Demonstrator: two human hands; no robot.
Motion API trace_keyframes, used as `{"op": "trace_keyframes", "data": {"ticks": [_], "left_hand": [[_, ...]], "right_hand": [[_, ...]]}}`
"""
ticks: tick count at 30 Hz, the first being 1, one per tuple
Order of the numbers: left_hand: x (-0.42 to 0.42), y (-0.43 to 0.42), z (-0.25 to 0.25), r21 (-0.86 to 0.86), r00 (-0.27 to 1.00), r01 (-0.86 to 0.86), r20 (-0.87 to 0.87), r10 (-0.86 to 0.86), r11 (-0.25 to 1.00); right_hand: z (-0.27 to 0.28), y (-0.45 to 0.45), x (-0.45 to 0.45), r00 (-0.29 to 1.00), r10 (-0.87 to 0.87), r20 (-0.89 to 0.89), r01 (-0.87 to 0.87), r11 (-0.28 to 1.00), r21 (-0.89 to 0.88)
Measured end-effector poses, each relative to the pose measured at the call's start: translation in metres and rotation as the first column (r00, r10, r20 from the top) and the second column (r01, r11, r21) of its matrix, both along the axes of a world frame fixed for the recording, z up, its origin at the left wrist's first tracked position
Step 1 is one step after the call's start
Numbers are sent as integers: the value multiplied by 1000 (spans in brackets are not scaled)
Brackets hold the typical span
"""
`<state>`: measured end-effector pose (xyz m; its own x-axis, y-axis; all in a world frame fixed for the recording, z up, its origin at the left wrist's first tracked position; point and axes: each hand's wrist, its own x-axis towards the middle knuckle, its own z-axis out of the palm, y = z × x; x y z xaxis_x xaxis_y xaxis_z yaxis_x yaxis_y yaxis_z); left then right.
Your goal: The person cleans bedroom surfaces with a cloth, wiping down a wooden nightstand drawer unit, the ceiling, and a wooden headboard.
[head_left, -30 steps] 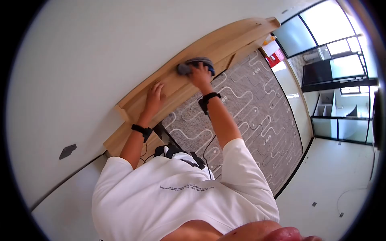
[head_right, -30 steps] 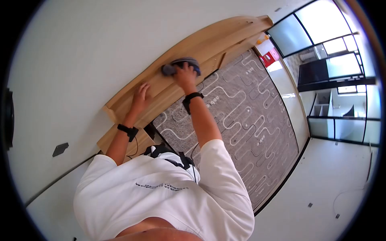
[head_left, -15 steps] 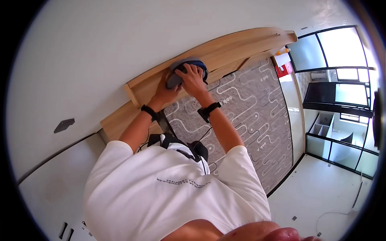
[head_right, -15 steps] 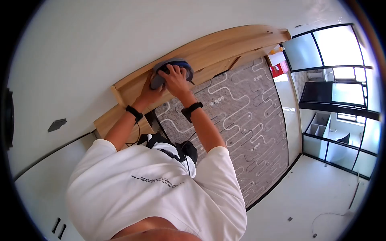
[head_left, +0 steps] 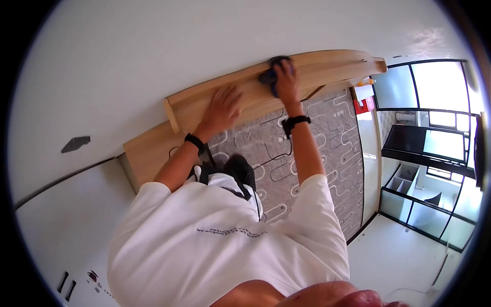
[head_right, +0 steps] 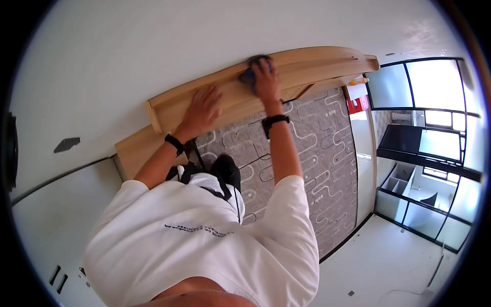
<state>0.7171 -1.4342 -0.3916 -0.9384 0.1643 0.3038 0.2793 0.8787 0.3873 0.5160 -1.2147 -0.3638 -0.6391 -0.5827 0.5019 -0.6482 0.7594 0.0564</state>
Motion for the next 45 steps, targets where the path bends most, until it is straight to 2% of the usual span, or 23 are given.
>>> {"op": "trace_keyframes", "data": {"ticks": [4,6,7,9,12,16,18,20,25,28,30,32,33,34,35,36,37,39,41,42,43,44,45], "left_hand": [[-5,-2,-2,45,1000,9,17,-10,999],[-6,-3,-1,48,1000,4,12,-4,999],[-6,-2,0,58,1000,6,3,-7,998],[-7,-2,-2,35,1000,-3,15,3,999],[-9,-1,-8,-5,999,-7,36,7,1000],[-8,1,-6,-64,999,-8,46,11,998],[-9,1,-1,-65,999,-2,32,4,998],[-9,-1,4,-73,1000,-1,22,3,997],[-4,0,9,-46,996,38,-73,-41,998],[-4,0,-1,-89,999,40,-28,-43,995],[-11,-1,-12,-35,998,60,-34,-61,998],[-9,-17,-32,1,996,84,-44,-83,996],[-11,-25,-45,-40,992,121,-13,-122,992],[-6,-31,-52,-71,987,161,25,-160,984],[6,-38,-30,-76,989,146,27,-144,986],[19,-49,19,-10,938,154,316,-143,988],[36,-57,59,60,802,146,578,-153,988],[75,-75,98,318,808,-174,588,-50,932],[93,-102,112,120,711,-368,675,196,922],[102,-113,106,102,711,-359,674,201,928],[111,-123,90,36,695,-467,632,342,884],[117,-133,73,-20,667,-566,577,471,824],[118,-140,57,-32,677,-548,570,466,836]], "right_hand": [[30,39,-46,995,-93,-22,93,995,-31],[37,57,-64,992,-117,45,124,973,-194],[38,69,-76,992,-112,52,120,974,-194],[36,87,-103,993,-121,9,117,925,-362],[45,96,-115,979,-158,126,197,890,-412],[32,79,-106,964,-234,125,265,850,-455],[21,52,-88,933,-360,27,338,844,-417],[20,16,-47,942,-324,94,332,843,-423],[-1,-63,49,990,-115,76,135,920,-369],[-4,-83,84,991,-23,135,68,941,-332],[-5,-85,90,991,90,97,-74,984,-162],[3,-65,76,975,175,136,-159,980,-119],[5,-55,63,986,143,81,-138,989,-55],[15,-48,56,988,61,143,-57,998,-29],[24,-43,50,991,36,129,-25,996,-86],[31,-43,47,992,-6,123,20,994,-110],[34,-43,47,991,-54,120,70,989,-131],[30,-59,55,990,-84,114,99,987,-130],[23,-85,80,988,-72,137,86,991,-99],[20,-99,98,986,-29,165,41,997,-71],[6,-115,111,958,-24,286,30,999,-19],[18,-131,135,935,10,356,-4,1000,-16],[13,-145,148,933,42,356,-10,996,-89]]}}
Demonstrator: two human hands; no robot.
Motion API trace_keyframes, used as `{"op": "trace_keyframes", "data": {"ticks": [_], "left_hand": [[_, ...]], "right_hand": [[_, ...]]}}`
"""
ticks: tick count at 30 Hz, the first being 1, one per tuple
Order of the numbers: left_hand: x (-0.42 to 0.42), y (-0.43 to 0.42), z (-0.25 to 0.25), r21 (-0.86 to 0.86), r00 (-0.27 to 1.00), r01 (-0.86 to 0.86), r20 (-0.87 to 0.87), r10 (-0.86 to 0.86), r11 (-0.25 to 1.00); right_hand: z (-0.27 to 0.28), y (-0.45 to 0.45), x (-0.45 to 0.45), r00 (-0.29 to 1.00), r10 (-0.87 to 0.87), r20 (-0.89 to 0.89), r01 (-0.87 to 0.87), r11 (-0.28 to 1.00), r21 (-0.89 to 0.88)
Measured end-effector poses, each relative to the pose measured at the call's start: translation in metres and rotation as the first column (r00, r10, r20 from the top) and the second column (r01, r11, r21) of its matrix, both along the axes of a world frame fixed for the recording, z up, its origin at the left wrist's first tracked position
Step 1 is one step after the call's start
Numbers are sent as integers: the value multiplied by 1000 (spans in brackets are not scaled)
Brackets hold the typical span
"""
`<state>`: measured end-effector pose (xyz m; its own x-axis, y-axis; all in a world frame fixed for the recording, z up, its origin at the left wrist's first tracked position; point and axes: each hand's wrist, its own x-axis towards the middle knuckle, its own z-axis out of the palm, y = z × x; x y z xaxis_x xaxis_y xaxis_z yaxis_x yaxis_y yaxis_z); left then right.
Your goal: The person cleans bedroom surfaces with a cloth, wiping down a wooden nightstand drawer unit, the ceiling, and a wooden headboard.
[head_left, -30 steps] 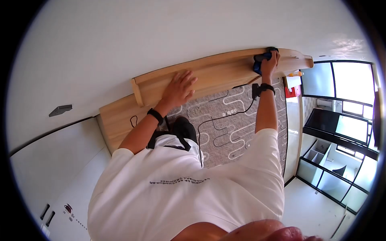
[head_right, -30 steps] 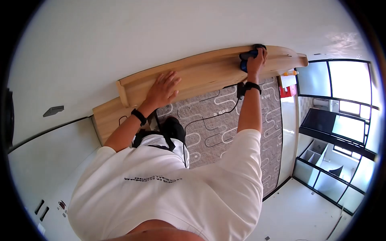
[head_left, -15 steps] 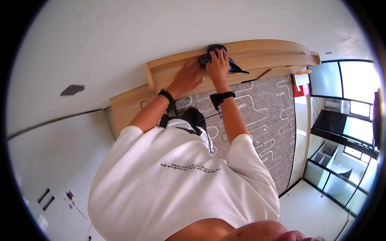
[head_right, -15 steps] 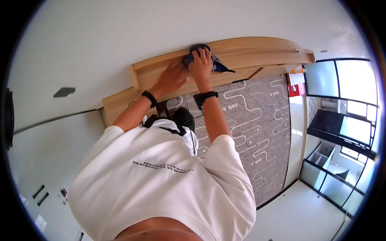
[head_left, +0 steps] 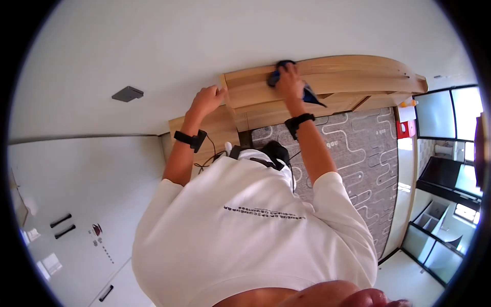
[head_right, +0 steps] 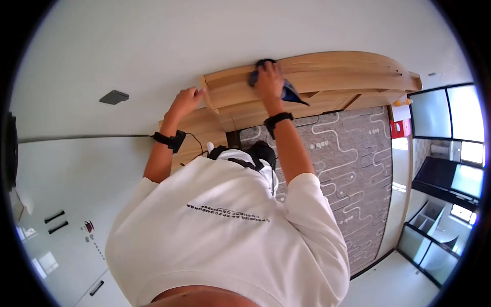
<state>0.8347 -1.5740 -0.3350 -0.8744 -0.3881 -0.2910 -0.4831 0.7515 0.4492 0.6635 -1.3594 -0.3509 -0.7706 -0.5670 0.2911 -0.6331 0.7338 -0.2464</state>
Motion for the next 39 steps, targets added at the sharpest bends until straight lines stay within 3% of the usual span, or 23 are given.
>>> {"op": "trace_keyframes", "data": {"ticks": [2,3,4,5,8,9,11,13,16,17,20,24,28,30,33,37,39], "left_hand": [[3,-4,-30,39,998,11,-56,-9,999],[6,-1,-33,41,998,31,-50,-29,999],[3,1,-33,246,998,-37,-38,47,969],[-1,1,-32,436,993,-102,-9,118,894],[-2,2,-19,444,989,-142,94,112,885],[-3,3,-18,444,989,-141,94,111,885],[0,6,-18,470,988,-154,89,128,869],[3,10,-20,480,986,-168,91,142,861],[-4,14,-18,506,984,-174,64,164,845],[-2,15,-20,527,984,-175,59,170,832],[-9,10,-32,507,986,-165,79,145,846],[-5,6,-39,538,988,-149,45,148,830],[-2,11,-35,583,986,-151,29,164,799],[4,8,-39,581,982,-151,-6,190,800],[-1,8,-38,601,987,-107,-30,157,792],[-4,3,-24,498,995,-102,47,90,861],[-8,2,-28,495,994,-104,40,97,863]], "right_hand": [[-16,-10,19,1000,-12,11,13,998,-67],[-22,-11,23,996,64,-57,-69,992,-106],[-24,-9,19,981,134,-140,-153,978,-140],[-21,1,20,977,184,-111,-197,972,-129],[-30,48,8,942,215,-257,-224,975,-9],[-40,62,-5,977,168,-130,-162,985,53],[-41,94,-25,996,4,-86,9,989,145],[-33,121,-42,982,-188,-27,190,975,117],[-71,159,-84,946,-272,-177,286,956,59],[-47,155,-73,947,-322,11,319,941,109],[-40,126,-46,922,-359,144,359,933,23],[-35,60,5,963,-217,157,212,976,50],[-32,-9,75,945,-103,312,94,995,44],[-39,-28,95,961,61,269,-56,998,-28],[-38,-17,98,957,123,262,-109,992,-68],[-38,15,80,965,63,256,-48,997,-64],[-36,31,63,998,45,46,-43,998,-42]]}}
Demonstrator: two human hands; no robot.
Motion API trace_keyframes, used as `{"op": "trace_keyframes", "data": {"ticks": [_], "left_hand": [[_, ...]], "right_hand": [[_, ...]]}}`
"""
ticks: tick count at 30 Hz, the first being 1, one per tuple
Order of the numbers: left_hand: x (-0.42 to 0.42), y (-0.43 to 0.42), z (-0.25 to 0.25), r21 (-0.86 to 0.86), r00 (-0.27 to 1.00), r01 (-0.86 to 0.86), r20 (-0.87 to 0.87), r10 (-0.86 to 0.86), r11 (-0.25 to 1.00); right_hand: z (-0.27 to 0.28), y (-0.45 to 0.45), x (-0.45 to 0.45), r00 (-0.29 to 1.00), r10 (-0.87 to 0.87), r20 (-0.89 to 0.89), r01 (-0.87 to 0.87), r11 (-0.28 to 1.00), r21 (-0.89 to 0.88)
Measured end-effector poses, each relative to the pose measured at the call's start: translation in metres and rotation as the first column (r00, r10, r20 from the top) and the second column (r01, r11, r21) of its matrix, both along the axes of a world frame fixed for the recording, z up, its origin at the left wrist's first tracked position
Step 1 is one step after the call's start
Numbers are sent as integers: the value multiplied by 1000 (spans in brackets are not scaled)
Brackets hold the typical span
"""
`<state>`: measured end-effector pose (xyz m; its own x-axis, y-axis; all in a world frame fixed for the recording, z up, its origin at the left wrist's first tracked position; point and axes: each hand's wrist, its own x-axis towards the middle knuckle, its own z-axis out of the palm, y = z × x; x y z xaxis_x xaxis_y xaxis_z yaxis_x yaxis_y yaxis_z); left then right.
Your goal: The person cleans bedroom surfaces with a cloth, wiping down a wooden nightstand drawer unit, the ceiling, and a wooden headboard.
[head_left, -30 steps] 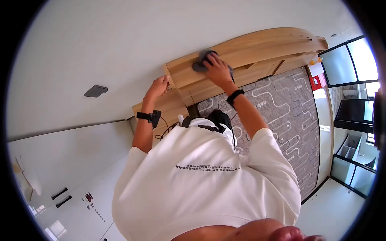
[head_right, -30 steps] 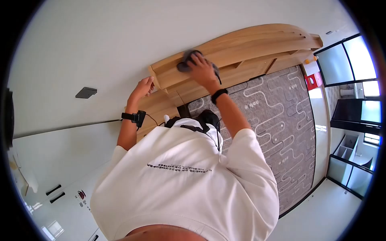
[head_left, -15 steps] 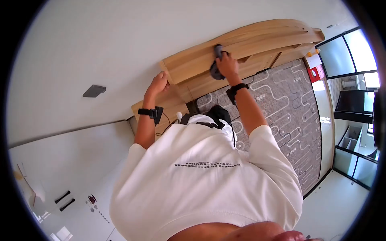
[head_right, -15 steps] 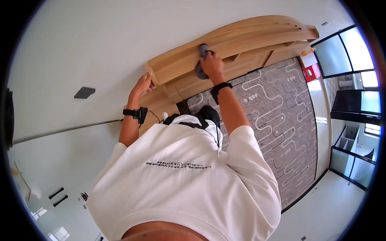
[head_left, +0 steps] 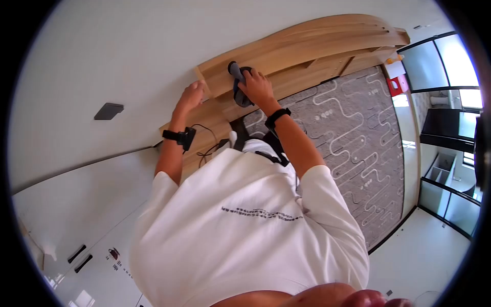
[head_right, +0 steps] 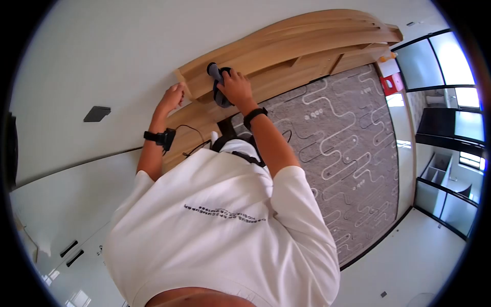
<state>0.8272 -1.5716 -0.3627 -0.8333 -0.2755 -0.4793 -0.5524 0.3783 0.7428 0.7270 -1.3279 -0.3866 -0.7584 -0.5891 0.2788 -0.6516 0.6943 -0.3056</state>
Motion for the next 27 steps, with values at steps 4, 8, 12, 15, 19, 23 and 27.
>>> {"op": "trace_keyframes", "data": {"ticks": [4,8,12,15,19,23,27], "left_hand": [[13,-6,-18,178,999,-36,-29,42,983],[3,-7,-14,244,997,-63,-24,71,968],[7,-15,-4,364,997,-56,64,35,930],[5,-14,10,311,999,-45,13,43,949],[8,-15,-1,294,999,-22,-40,35,956],[1,-5,-8,319,979,-137,-101,177,938],[6,-10,-12,484,970,-187,-49,240,855]], "right_hand": [[24,-2,-10,996,-84,-32,89,976,197],[4,-18,8,994,-104,30,102,993,59],[-32,-7,12,989,148,-13,-148,980,-133],[-47,33,-27,986,136,-94,-146,984,-101],[-22,97,-90,995,55,-80,-59,997,-50],[7,116,-135,992,-27,124,5,983,181],[11,67,-108,988,-32,150,-18,947,320]]}}
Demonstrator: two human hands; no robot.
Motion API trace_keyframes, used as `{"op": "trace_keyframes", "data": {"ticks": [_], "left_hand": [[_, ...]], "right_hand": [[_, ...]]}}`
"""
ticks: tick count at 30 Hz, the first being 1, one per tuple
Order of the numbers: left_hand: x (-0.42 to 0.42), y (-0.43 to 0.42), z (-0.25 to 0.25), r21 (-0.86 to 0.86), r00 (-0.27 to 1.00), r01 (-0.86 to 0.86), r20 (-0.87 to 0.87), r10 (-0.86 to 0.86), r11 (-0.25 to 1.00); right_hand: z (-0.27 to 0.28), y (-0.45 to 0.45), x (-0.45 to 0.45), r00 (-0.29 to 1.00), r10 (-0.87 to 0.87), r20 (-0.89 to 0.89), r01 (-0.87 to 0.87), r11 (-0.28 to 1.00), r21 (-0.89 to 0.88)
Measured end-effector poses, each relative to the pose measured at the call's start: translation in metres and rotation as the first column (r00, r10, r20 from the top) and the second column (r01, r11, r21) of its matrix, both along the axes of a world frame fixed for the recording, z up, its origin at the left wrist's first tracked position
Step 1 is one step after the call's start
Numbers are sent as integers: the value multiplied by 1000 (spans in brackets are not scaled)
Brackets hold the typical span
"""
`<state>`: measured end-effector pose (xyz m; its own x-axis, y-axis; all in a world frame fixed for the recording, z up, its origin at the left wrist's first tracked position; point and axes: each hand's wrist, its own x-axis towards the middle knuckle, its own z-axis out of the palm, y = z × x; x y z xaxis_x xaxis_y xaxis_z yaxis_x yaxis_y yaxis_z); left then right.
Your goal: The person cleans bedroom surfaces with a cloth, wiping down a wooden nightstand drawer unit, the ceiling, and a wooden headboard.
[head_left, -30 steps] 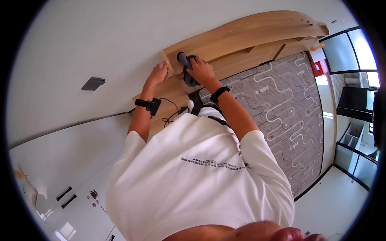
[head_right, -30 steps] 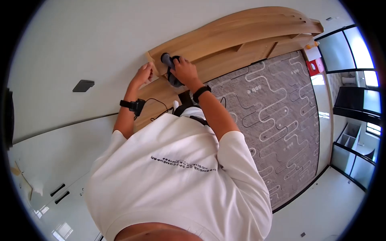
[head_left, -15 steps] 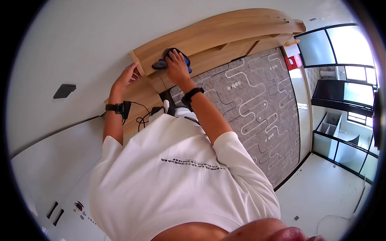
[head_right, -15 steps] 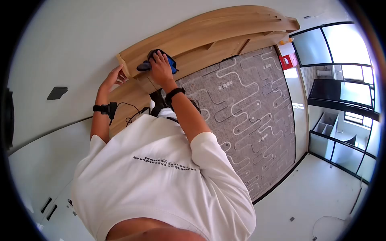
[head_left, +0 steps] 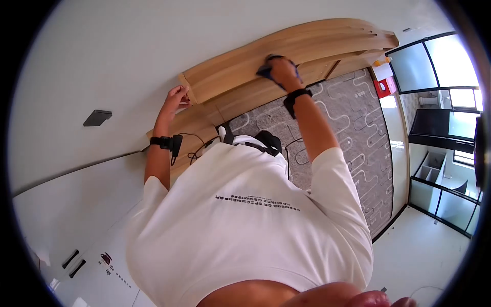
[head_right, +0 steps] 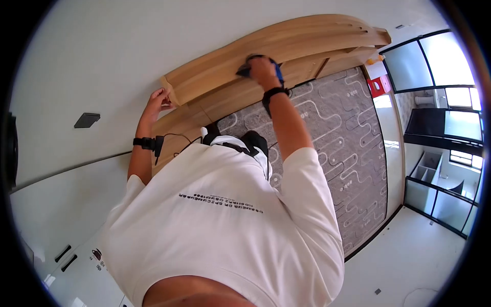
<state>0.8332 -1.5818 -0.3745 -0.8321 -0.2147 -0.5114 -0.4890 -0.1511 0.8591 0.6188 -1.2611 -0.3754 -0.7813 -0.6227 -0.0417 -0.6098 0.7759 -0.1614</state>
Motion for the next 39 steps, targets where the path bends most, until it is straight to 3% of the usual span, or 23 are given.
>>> {"op": "trace_keyframes", "data": {"ticks": [2,4,6,7,11,13,15,16,18,19,21,23,25,27,30,31,32,34,35,36,37,38,39], "left_hand": [[3,0,-1,28,1000,-2,-18,3,1000],[3,0,-1,60,999,-5,-40,7,998],[0,-2,-1,7,999,25,-28,-25,1000],[-1,-3,-1,7,999,20,-30,-20,1000],[-7,-2,12,-68,997,66,44,-63,996],[-1,12,22,-77,994,45,106,-37,996],[-5,20,34,-614,984,170,144,-102,771],[-4,27,43,-611,983,172,152,-98,773],[-4,44,58,-736,979,36,-108,-171,676],[-9,51,60,-734,980,25,-116,-162,679],[-18,68,60,-734,888,47,-280,-364,678],[-33,93,51,-752,837,127,-268,-477,647],[-50,126,41,-776,768,201,-254,-589,597],[-62,162,35,-721,563,88,-534,-631,688],[-93,182,32,-597,555,-8,-670,-493,802],[-106,188,31,-617,505,-57,-696,-511,785],[-118,191,25,-618,503,-54,-695,-514,784],[-139,200,10,-739,533,9,-566,-629,673],[-146,200,19,-741,568,139,-484,-666,657],[-158,200,9,-742,558,146,-485,-674,655],[-171,200,-3,-836,506,85,-432,-746,542],[-183,199,-17,-908,463,12,-366,-807,419],[-191,198,-22,-907,465,18,-364,-807,420]], "right_hand": [[-6,-45,38,971,237,-35,-236,972,22],[-1,-75,88,891,385,-242,-430,885,-176],[-4,-105,106,914,406,-5,-402,905,-138],[-3,-102,103,912,411,-6,-408,903,-137],[-27,-66,66,966,232,-112,-257,876,-408],[-28,-33,28,998,56,-30,-62,947,-316],[-25,1,-12,992,-111,-64,90,960,-264],[-29,23,-29,985,-137,-107,110,968,-227],[-23,59,-53,992,-91,-83,65,958,-279],[-19,59,-56,992,-83,-90,55,960,-275],[-8,64,-50,991,-40,125,72,962,-262],[-5,42,-19,995,-17,97,41,966,-255],[-11,16,14,973,26,229,94,863,-496],[-25,-3,28,934,176,311,112,683,-722],[-26,1,28,880,120,459,240,722,-649],[-41,9,22,946,93,310,172,667,-725],[-42,20,14,946,90,310,175,665,-726],[-41,51,-3,995,-101,26,93,745,-660],[-43,67,-16,983,-183,13,150,759,-634],[-43,84,-23,964,-266,6,215,765,-607],[-42,104,-34,961,-277,10,226,765,-604],[-38,119,-46,960,-276,-48,231,877,-421],[-30,127,-55,960,-258,-104,231,948,-220]]}}
